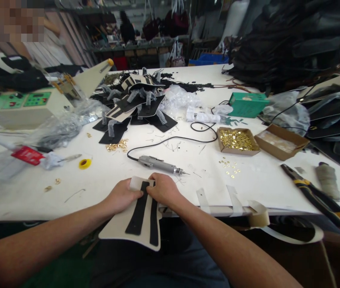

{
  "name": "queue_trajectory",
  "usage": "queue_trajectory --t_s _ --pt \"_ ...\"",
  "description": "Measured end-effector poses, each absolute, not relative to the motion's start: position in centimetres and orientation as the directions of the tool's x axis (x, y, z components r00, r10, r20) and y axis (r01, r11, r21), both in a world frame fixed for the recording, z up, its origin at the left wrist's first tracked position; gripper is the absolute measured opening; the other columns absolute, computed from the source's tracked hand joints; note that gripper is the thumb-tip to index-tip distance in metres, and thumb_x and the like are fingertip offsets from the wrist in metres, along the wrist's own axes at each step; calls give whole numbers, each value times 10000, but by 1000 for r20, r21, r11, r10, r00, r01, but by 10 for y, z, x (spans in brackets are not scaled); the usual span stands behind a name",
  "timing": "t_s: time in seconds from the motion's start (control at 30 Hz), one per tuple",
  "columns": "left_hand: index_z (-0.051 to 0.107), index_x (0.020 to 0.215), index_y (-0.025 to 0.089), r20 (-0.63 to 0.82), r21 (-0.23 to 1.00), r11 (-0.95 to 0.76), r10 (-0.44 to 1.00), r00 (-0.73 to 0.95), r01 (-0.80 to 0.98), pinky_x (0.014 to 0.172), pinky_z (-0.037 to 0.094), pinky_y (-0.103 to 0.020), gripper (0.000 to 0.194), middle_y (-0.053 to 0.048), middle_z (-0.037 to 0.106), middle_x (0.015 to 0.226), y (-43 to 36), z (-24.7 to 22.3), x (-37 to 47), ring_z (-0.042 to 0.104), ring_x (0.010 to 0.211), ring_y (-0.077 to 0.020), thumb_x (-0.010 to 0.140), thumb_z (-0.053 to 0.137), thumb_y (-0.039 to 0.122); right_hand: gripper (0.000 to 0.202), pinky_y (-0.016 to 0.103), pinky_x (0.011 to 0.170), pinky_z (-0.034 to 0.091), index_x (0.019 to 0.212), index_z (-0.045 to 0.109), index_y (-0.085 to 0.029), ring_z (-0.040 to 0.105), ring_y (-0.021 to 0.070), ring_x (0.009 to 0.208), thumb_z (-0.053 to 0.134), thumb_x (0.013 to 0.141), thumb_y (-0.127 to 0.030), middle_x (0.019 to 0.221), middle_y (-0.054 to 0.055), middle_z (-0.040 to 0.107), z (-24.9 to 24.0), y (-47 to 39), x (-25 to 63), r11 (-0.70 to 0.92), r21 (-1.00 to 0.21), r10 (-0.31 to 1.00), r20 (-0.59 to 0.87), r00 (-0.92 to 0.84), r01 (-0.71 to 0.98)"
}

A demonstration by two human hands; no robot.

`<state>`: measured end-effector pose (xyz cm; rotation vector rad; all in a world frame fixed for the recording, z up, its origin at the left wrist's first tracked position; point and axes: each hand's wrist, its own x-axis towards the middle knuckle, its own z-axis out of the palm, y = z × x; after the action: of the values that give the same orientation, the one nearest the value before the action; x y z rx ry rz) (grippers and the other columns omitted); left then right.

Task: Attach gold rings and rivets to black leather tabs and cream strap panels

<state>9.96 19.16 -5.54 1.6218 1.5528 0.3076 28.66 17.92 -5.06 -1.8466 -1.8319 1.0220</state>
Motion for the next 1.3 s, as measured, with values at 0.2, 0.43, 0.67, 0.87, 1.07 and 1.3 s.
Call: queue_trajectory --t_s 0.2,0.43,0.67,0.87,1.07,1.3 --pt "534 1474 221 -67 640 -122 975 213 758 1088 493 -503 752 -132 606 1437 182 -58 91 612 1276 -324 770 796 255 221 279 675 405 975 767 -216 665 201 803 684 770 -224 883 34 762 -52 179 286 -107 -692 965 -246 -94 714" --pt "812 1077 303 165 610 -452 876 453 651 1146 455 -556 223 -65 671 1371 180 -82 79 577 1307 -321 884 715 249 216 272 665 423 983 776 -237 679 199 801 703 783 -274 878 23 774 -57 178 286 -141 -691 965 -255 -57 709" --pt "806 1123 327 309 505 -597 799 516 623 1071 513 -556 268 -65 703 1361 188 -116 68 619 1247 -338 927 674 453 351 284 778 522 1141 749 -251 697 189 907 767 792 -289 1112 36 752 -62 158 294 -35 -760 999 -47 -1 649" --pt "816 1083 328 280 487 -583 810 516 651 1081 496 -571 318 -51 719 1358 190 -119 67 618 1257 -354 928 633 536 159 289 701 535 948 762 -215 697 180 795 651 904 -320 917 50 754 -57 109 397 -113 -753 917 172 360 648" --pt "814 1082 358 272 487 -568 820 503 664 1050 510 -595 301 -36 731 1346 190 -120 67 616 1269 -372 930 612 522 322 368 814 544 1035 774 -156 678 219 796 631 859 -385 907 77 771 -59 93 506 -446 -556 802 100 589 701" --pt "798 1073 344 274 530 -551 831 484 644 1070 488 -589 246 -36 723 1345 187 -114 69 618 1259 -359 921 645 463 241 325 897 507 923 806 -209 714 215 924 629 865 -361 976 55 806 -62 111 516 -462 -453 852 13 523 763"
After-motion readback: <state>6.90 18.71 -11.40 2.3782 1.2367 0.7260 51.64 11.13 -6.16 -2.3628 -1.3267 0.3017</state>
